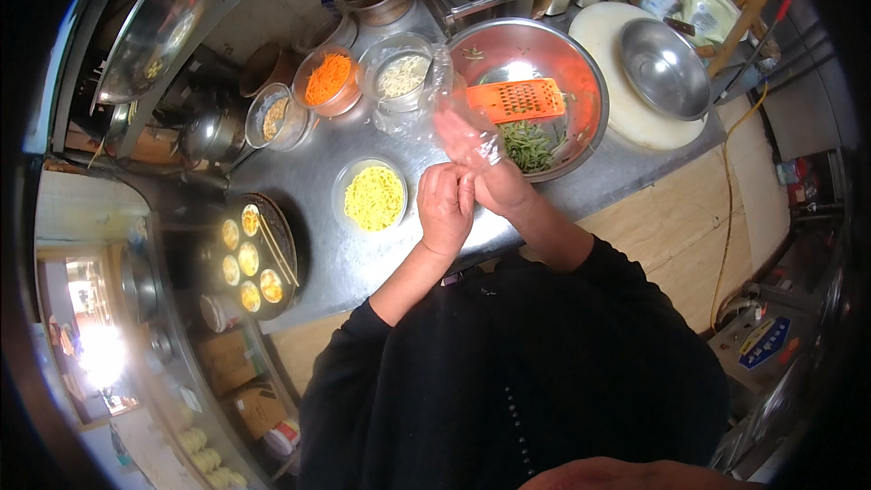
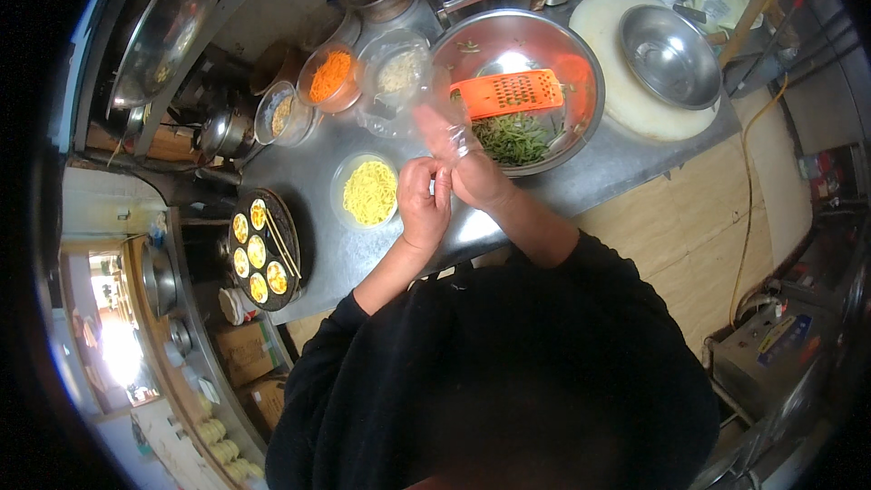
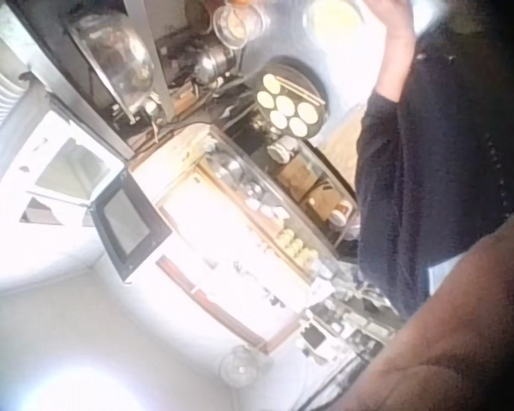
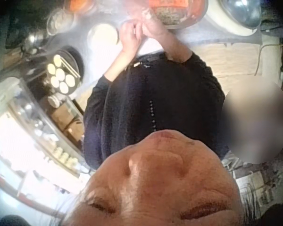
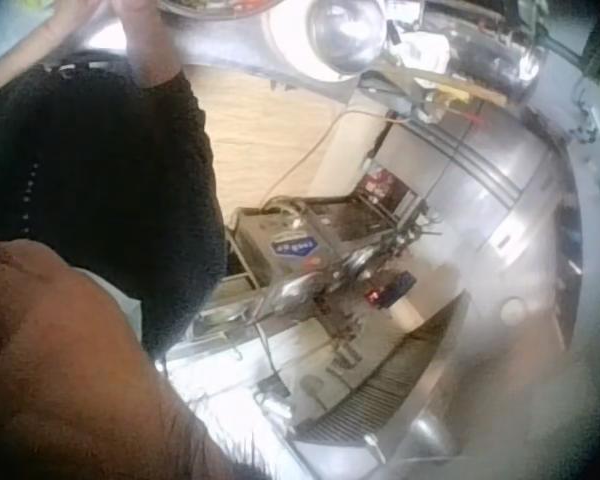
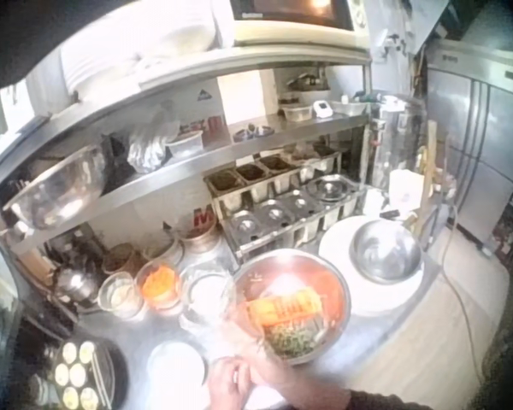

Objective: The person assembles a noodle bowl by layering noodles, shredded cucumber, shredded carrot, and a dark sauce in a clear plastic container. They then add pickled vegetables using chopsticks, place the bowl in a plastic bag, and tie it closed.

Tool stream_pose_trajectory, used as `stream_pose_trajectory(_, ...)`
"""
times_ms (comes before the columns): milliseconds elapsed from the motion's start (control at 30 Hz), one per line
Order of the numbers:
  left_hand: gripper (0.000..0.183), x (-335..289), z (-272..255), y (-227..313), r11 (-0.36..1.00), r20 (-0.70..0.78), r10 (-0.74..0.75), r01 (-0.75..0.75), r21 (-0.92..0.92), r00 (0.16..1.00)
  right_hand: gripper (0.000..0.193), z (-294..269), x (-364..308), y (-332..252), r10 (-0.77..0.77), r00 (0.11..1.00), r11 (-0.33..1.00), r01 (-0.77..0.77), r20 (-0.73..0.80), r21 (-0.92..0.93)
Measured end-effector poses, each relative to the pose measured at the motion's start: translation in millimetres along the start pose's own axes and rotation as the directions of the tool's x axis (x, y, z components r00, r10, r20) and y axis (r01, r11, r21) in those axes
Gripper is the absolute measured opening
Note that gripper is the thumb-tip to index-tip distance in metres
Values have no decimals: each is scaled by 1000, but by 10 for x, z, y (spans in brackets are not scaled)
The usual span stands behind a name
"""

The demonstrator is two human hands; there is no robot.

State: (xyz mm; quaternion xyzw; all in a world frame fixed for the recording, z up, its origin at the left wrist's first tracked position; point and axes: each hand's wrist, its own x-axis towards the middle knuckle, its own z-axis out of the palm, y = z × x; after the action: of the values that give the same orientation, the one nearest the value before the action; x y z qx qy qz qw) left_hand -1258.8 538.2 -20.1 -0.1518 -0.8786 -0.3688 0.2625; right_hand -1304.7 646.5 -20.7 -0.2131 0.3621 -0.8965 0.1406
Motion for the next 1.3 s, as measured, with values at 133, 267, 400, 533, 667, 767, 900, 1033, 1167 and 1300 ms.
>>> stream_pose_trajectory(133,8,-22,21,-106,1000,-138,1,-4,-25,990,68,143,7,-64,9,988,969,30,-155,244)
stream_pose_trajectory(267,8,-84,37,-136,995,-128,34,-45,-89,991,80,179,72,-113,51,989,832,34,-137,553)
stream_pose_trajectory(400,14,-97,68,-111,981,-89,93,-106,-161,992,90,179,176,-158,131,987,661,-13,-98,750)
stream_pose_trajectory(533,15,-52,55,-81,955,-9,145,-143,-259,989,88,225,261,-258,20,977,856,92,-210,509)
stream_pose_trajectory(667,22,20,-6,-8,936,-34,225,-226,-269,974,93,157,250,-391,32,980,909,54,-199,413)
stream_pose_trajectory(767,32,65,-7,96,947,-187,129,-177,-267,974,98,93,204,-350,11,988,932,46,-155,361)
stream_pose_trajectory(900,20,178,18,123,974,-116,211,-220,-61,970,104,97,169,-236,10,994,989,6,-107,146)
stream_pose_trajectory(1033,9,179,38,159,937,42,338,-332,-104,940,97,56,221,-320,36,976,983,4,-215,184)
stream_pose_trajectory(1167,8,52,191,250,854,75,467,-427,-298,881,78,-161,234,-453,30,939,979,41,-344,200)
stream_pose_trajectory(1300,11,-78,316,65,896,446,440,-346,-278,780,69,-560,218,-544,116,864,927,-272,-491,-260)
